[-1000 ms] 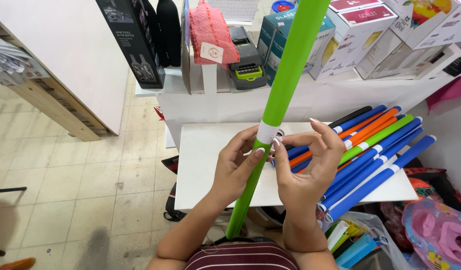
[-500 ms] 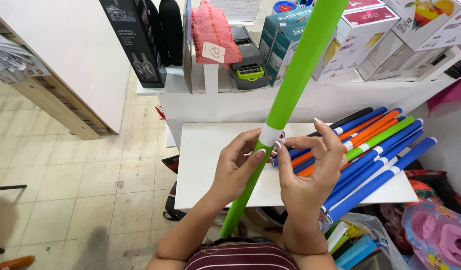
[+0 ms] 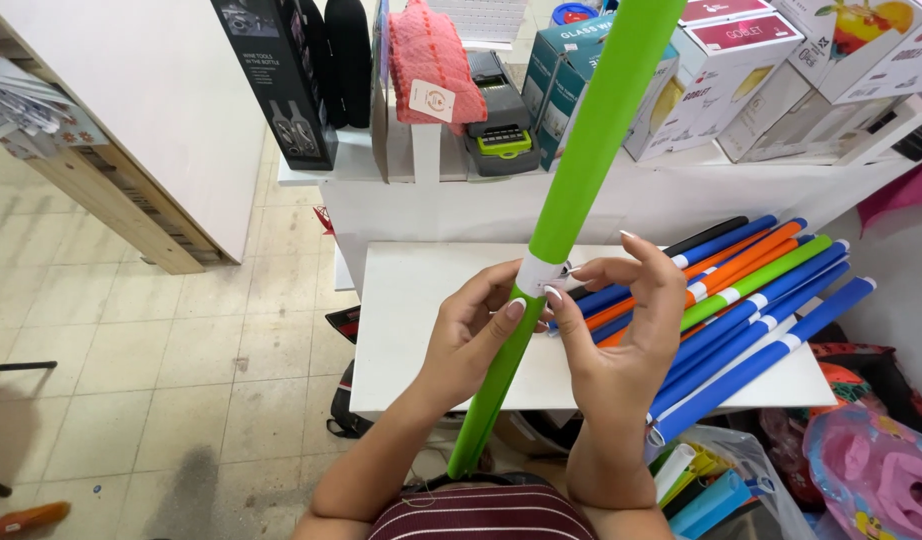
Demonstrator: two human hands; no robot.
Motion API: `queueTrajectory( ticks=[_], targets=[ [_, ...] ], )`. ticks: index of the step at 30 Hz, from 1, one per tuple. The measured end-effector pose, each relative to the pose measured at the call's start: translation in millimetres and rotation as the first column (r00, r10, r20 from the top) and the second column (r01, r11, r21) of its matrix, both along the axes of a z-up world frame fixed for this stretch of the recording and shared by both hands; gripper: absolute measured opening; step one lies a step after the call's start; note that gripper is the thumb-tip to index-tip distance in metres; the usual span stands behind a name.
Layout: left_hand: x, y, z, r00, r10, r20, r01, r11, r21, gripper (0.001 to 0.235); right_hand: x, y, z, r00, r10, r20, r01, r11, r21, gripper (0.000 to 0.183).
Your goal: Labeling rolls of wrapping paper by writing on labels, cutting them to size, and sticking them onto the rolls.
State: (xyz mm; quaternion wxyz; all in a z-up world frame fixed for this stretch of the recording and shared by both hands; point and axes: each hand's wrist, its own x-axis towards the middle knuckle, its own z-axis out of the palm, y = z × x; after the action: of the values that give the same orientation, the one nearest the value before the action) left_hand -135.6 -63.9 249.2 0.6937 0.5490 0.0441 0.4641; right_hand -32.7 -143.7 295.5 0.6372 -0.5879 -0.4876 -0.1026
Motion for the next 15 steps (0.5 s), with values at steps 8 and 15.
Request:
queueTrajectory(
  ticks=[8,15],
  targets=[
    [-4,-2,7,0.996,0.029,-0.085,-0.024,0.998,0.065,0.038,13,0,-17,0.941,0.264,-0.211,-0.255,0.965,0.068,0.066],
    [-10,-4,19,0.972,0.15,-0.178,-0.126,0.982,0.14,0.028,11,0,-27,0.872,0.366,-0.325,-0.352,0.93,0.104,0.065]
  ],
)
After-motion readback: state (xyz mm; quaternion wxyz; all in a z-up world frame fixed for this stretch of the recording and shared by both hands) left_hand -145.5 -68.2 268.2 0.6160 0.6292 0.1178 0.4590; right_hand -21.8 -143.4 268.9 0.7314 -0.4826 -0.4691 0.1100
